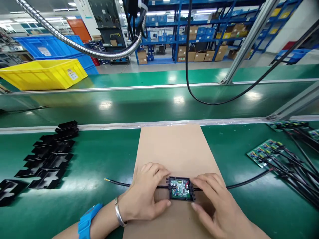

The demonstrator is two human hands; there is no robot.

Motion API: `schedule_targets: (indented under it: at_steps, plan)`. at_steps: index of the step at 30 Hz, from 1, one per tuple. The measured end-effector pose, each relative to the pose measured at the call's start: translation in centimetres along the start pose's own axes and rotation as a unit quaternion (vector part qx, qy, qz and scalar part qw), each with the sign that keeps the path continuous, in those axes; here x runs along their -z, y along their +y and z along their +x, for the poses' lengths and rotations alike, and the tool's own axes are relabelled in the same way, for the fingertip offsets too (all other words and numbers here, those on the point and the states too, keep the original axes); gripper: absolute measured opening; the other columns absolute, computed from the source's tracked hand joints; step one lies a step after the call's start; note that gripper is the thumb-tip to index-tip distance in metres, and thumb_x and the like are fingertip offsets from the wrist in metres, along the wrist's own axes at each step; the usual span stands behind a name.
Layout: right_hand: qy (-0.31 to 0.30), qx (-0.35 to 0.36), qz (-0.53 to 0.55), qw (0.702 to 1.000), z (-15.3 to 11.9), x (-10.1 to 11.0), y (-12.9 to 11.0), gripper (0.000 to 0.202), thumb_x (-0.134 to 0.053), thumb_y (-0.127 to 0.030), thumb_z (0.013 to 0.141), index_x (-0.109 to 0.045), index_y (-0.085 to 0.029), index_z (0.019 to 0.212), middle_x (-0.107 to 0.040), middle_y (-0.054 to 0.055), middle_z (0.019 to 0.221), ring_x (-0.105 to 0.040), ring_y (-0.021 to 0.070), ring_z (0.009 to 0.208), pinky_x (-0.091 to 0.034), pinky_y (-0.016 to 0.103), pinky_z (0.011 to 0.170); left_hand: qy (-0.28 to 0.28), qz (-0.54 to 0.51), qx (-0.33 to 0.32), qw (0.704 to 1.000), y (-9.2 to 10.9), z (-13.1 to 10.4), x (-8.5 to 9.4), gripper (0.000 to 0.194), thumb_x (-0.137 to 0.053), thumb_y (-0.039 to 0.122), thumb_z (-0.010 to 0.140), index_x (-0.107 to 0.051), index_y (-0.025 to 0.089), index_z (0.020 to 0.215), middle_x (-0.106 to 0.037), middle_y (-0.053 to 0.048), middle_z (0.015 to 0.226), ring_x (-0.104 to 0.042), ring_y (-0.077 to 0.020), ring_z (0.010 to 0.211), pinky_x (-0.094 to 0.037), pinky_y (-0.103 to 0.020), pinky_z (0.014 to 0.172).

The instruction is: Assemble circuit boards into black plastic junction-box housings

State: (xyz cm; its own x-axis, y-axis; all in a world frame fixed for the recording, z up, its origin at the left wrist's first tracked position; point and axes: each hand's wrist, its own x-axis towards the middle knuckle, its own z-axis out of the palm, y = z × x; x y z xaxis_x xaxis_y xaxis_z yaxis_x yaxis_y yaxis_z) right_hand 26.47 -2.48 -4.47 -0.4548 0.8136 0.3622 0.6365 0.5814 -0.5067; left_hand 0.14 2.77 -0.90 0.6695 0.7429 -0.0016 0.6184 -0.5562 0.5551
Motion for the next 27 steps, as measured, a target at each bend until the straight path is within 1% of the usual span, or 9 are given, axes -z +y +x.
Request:
schedule_targets:
  at_steps: [5, 8, 12, 14, 16, 19, 21, 24, 27]
  plan:
    - [0.032, 0.051, -0.070, 0.996, 0.7, 0.1, -1.2, 0.043, -0.059, -0.016, 0.080, -0.052, -0.010, 0.123, -0.049, 0.014, 0.118, -0.041, 0.0252, 0.107, -0.034, 0.042, 0.091, 0.015, 0.016, -0.009, 1.000, 0.0, 0.1, -0.9, 0.060, -0.072, 0.044, 0.071, -0.050, 0.022, 0.123, -0.049, -0.006, 0.121, -0.044, -0.0233, 0.106, -0.038, -0.042, 0.091]
    - [0.018, 0.078, -0.105, 0.991, 1.7, 0.1, -2.5, 0.039, -0.060, -0.024, 0.082, -0.058, -0.012, 0.120, -0.056, 0.009, 0.115, -0.044, 0.0239, 0.104, -0.032, 0.040, 0.090, 0.020, 0.013, -0.018, 1.000, -0.2, 0.1, -1.2, 0.063, -0.072, 0.045, 0.072, -0.049, 0.021, 0.126, -0.049, -0.007, 0.122, -0.044, -0.0235, 0.107, -0.038, -0.041, 0.091]
    - [-0.010, 0.051, -0.142, 0.989, 3.0, -1.4, -4.2, 0.039, -0.058, -0.037, 0.085, -0.065, -0.009, 0.111, -0.059, 0.010, 0.107, -0.045, 0.0251, 0.096, -0.033, 0.041, 0.086, 0.016, 0.009, -0.012, 1.000, -0.3, 0.2, -1.3, 0.059, -0.072, 0.041, 0.072, -0.051, 0.020, 0.123, -0.050, -0.007, 0.121, -0.045, -0.0233, 0.106, -0.038, -0.041, 0.091]
    - [-0.001, 0.041, -0.141, 0.989, 3.5, -2.3, -4.7, 0.033, -0.057, -0.037, 0.085, -0.068, -0.009, 0.097, -0.059, 0.010, 0.097, -0.044, 0.0244, 0.090, -0.033, 0.041, 0.081, 0.016, 0.006, -0.008, 1.000, -0.2, 0.2, -1.3, 0.056, -0.072, 0.038, 0.072, -0.052, 0.021, 0.121, -0.051, -0.006, 0.120, -0.045, -0.0227, 0.105, -0.038, -0.040, 0.091]
    - [-0.014, 0.028, -0.132, 0.991, 3.8, -2.6, -4.6, 0.028, -0.055, -0.035, 0.087, -0.068, -0.010, 0.092, -0.057, 0.010, 0.093, -0.044, 0.0243, 0.089, -0.034, 0.041, 0.078, 0.019, 0.006, -0.010, 1.000, -0.2, 0.2, -1.3, 0.055, -0.072, 0.037, 0.072, -0.053, 0.021, 0.121, -0.051, -0.005, 0.120, -0.045, -0.0223, 0.106, -0.038, -0.040, 0.091]
    - [-0.063, -0.009, -0.096, 0.993, 3.4, -1.7, -3.8, 0.029, -0.054, -0.034, 0.090, -0.065, -0.017, 0.112, -0.055, 0.010, 0.106, -0.043, 0.0265, 0.100, -0.036, 0.043, 0.082, 0.022, 0.010, -0.012, 1.000, -0.2, 0.3, -1.4, 0.053, -0.070, 0.039, 0.074, -0.053, 0.021, 0.120, -0.051, -0.005, 0.120, -0.045, -0.0224, 0.106, -0.037, -0.040, 0.092]
    - [-0.074, -0.007, -0.068, 0.995, 2.7, -0.5, -3.0, 0.035, -0.057, -0.034, 0.089, -0.060, -0.022, 0.121, -0.050, 0.009, 0.119, -0.040, 0.0274, 0.108, -0.037, 0.044, 0.086, 0.021, 0.010, -0.007, 1.000, -0.2, 0.3, -1.4, 0.054, -0.070, 0.043, 0.073, -0.054, 0.021, 0.119, -0.051, -0.005, 0.119, -0.045, -0.0230, 0.105, -0.037, -0.040, 0.091]
    - [-0.017, 0.019, -0.081, 0.996, 1.1, 1.3, -1.9, 0.040, -0.060, -0.023, 0.085, -0.055, -0.016, 0.124, -0.042, 0.013, 0.127, -0.037, 0.0281, 0.113, -0.035, 0.046, 0.091, 0.032, 0.023, -0.011, 0.999, 0.1, 0.1, -1.4, 0.059, -0.072, 0.041, 0.070, -0.052, 0.019, 0.121, -0.052, -0.006, 0.121, -0.045, -0.0237, 0.107, -0.036, -0.041, 0.092]
    - [0.021, 0.005, -0.129, 0.991, -0.1, 2.3, -1.2, 0.038, -0.058, -0.016, 0.083, -0.054, -0.016, 0.122, -0.042, 0.014, 0.125, -0.038, 0.0274, 0.112, -0.034, 0.046, 0.093, 0.042, 0.066, -0.058, 0.995, 0.7, -0.1, -1.5, 0.062, -0.066, 0.038, 0.076, -0.046, 0.017, 0.131, -0.049, -0.006, 0.131, -0.042, -0.0239, 0.113, -0.032, -0.041, 0.096]
